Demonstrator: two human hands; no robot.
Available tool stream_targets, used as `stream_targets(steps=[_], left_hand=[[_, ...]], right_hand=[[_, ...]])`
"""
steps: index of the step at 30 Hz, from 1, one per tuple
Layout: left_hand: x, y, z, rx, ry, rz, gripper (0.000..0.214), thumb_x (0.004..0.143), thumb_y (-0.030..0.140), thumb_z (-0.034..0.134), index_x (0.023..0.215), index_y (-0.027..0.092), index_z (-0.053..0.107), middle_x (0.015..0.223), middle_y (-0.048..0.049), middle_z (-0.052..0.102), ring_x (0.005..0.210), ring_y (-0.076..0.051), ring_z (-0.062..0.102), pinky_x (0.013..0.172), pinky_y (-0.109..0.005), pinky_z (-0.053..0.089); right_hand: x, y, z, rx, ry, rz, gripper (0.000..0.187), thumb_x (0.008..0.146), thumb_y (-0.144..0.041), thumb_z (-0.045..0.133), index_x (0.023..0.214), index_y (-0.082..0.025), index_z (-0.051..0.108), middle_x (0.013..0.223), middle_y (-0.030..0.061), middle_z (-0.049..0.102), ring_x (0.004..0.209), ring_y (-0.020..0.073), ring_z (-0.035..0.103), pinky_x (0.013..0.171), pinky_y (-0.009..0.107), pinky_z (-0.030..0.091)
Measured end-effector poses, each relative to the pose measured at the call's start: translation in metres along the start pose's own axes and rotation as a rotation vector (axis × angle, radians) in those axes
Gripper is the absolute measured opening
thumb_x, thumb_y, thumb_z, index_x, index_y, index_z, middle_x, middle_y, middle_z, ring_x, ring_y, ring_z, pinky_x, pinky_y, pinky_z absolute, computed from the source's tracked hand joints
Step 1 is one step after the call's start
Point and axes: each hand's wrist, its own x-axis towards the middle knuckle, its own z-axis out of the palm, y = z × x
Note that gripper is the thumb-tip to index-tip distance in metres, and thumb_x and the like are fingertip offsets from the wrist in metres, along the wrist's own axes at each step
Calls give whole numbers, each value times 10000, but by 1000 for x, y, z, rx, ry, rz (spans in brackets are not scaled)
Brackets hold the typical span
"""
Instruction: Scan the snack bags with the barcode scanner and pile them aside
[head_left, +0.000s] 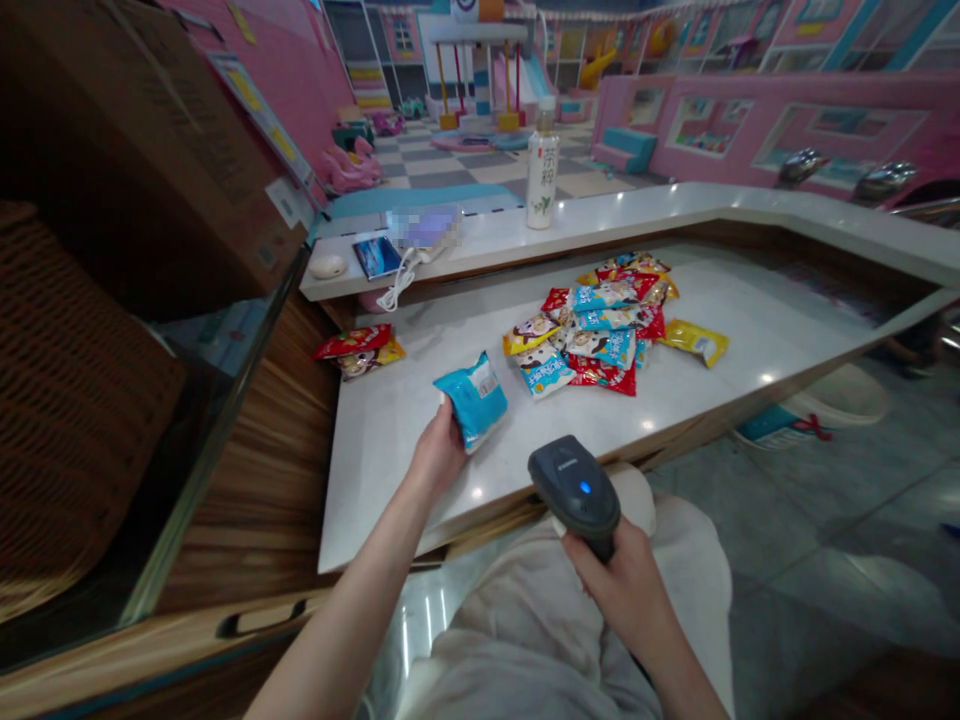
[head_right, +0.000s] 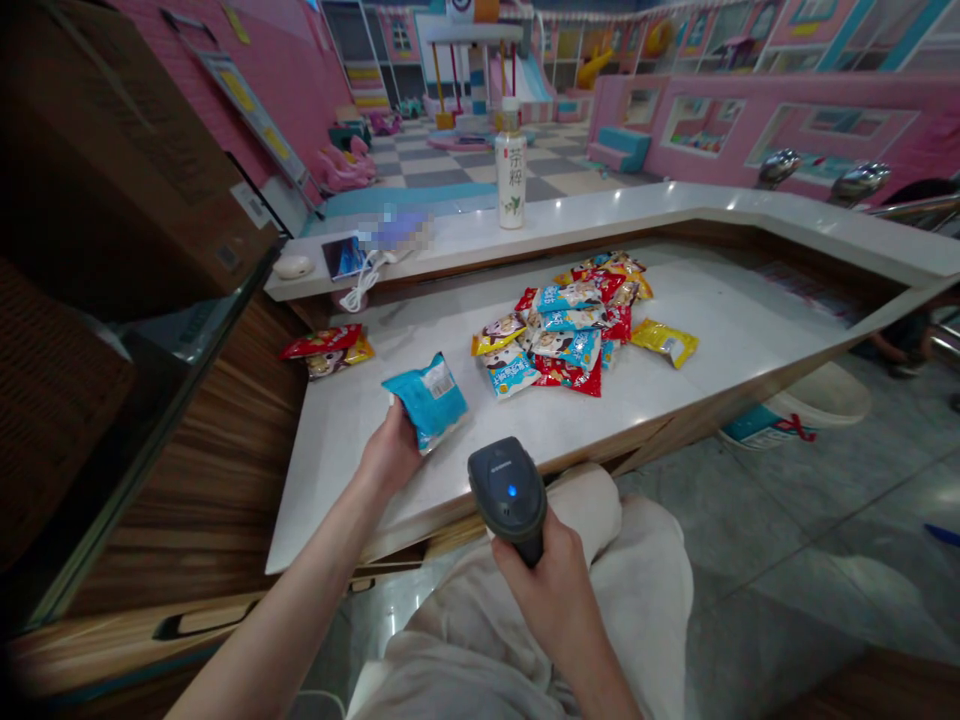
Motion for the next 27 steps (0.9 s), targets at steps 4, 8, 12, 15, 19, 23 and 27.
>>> stream_targets(steps=[4,8,12,15,19,23,27], left_hand=[[-5,-3,18,-185,-23,-160,588,973,601,445,1381,204,594,1386,-100,642,1275,-278,609,1124,-450,442],[-7,-10,19,-173,72,-177,569,963,587,485,1354,195,616,1339,-101,674,1238,-269,637,1109,-441,460],[-6,-13,18,-158,115,-182,554,962,578,497,1316,177,642,1281,-110,706,1187,-265,669,1084,-435,481],[-6,-12,19,-144,146,-198,550,958,583,499,1282,169,663,1207,-110,740,1121,-261,702,1062,-432,498],[-6,-13,20,-124,156,-207,545,961,585,491,1249,163,679,1164,-109,756,1070,-250,723,1046,-413,507],[-4,-15,20,-117,124,-175,544,952,600,504,1245,176,680,1215,-90,740,1096,-233,713,1048,-377,504],[-4,-15,18,-119,114,-185,557,946,609,508,1280,190,659,1229,-94,733,1098,-243,711,1044,-404,508]], right_hand=[[2,-2,0,9,-1,-3,233,821,-320,639,937,-139,729,482,-1,622,570,231,662,455,238,465],[2,-4,3,23,-33,17,215,829,-301,627,946,-144,716,481,-14,612,534,212,638,447,231,447],[4,-10,5,28,-53,4,165,825,-280,629,900,-153,705,534,-2,642,543,200,636,443,222,432],[6,-16,6,25,-62,-7,151,816,-265,632,893,-154,699,600,14,677,576,197,646,460,219,433],[7,-18,7,16,-60,-18,147,809,-265,622,876,-156,693,642,25,694,632,207,661,498,225,448],[6,-16,6,3,-47,-34,159,812,-276,628,881,-149,694,631,25,689,655,218,663,524,235,462],[5,-17,5,-5,-50,-36,150,811,-259,629,882,-148,699,682,35,715,688,218,668,574,243,488]])
